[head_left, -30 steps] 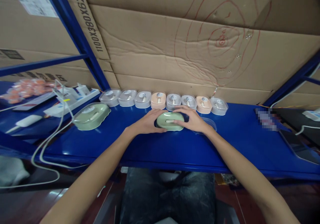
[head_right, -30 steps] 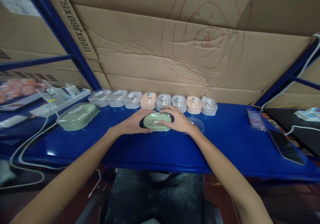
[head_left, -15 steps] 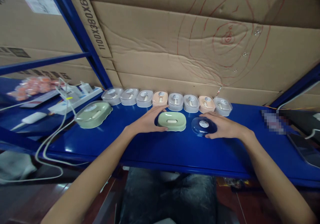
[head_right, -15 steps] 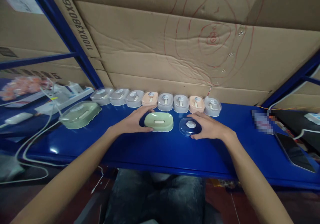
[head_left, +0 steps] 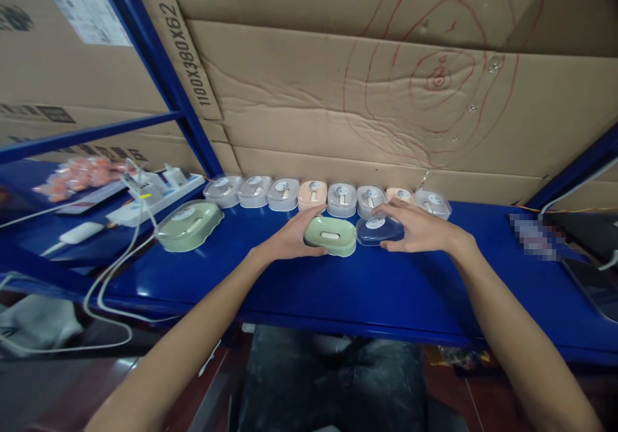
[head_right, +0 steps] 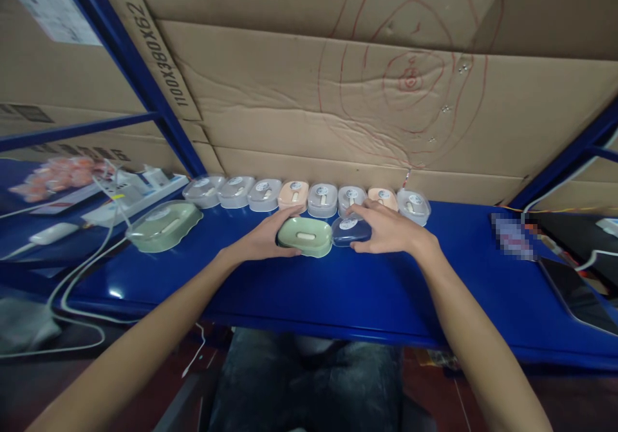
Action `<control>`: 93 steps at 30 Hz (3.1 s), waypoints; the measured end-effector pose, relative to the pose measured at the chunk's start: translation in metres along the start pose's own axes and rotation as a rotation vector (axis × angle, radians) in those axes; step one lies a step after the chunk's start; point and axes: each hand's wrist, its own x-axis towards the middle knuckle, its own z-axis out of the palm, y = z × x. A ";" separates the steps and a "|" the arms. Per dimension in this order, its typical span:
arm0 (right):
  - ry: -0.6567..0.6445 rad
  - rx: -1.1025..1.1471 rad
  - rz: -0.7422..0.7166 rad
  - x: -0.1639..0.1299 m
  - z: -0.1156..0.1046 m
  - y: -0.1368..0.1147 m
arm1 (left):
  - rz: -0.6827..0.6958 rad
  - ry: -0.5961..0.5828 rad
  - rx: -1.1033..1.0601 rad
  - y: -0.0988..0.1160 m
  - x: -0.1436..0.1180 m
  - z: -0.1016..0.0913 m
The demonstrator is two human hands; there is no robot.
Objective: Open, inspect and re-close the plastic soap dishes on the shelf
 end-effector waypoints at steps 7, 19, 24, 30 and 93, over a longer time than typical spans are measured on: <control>0.065 0.018 0.007 0.002 0.004 -0.006 | -0.013 0.002 -0.072 0.005 0.002 0.006; 0.252 0.245 -0.078 0.010 0.099 -0.027 | 0.038 0.051 -0.153 -0.003 0.003 0.018; 0.279 0.231 -0.066 0.009 0.103 -0.029 | 0.054 0.008 -0.135 -0.002 0.001 0.007; 0.276 0.247 -0.085 0.011 0.103 -0.031 | 0.025 -0.021 -0.139 0.001 0.001 0.013; 0.097 0.116 -0.064 0.002 0.111 -0.043 | -0.063 0.263 0.505 0.028 -0.098 -0.017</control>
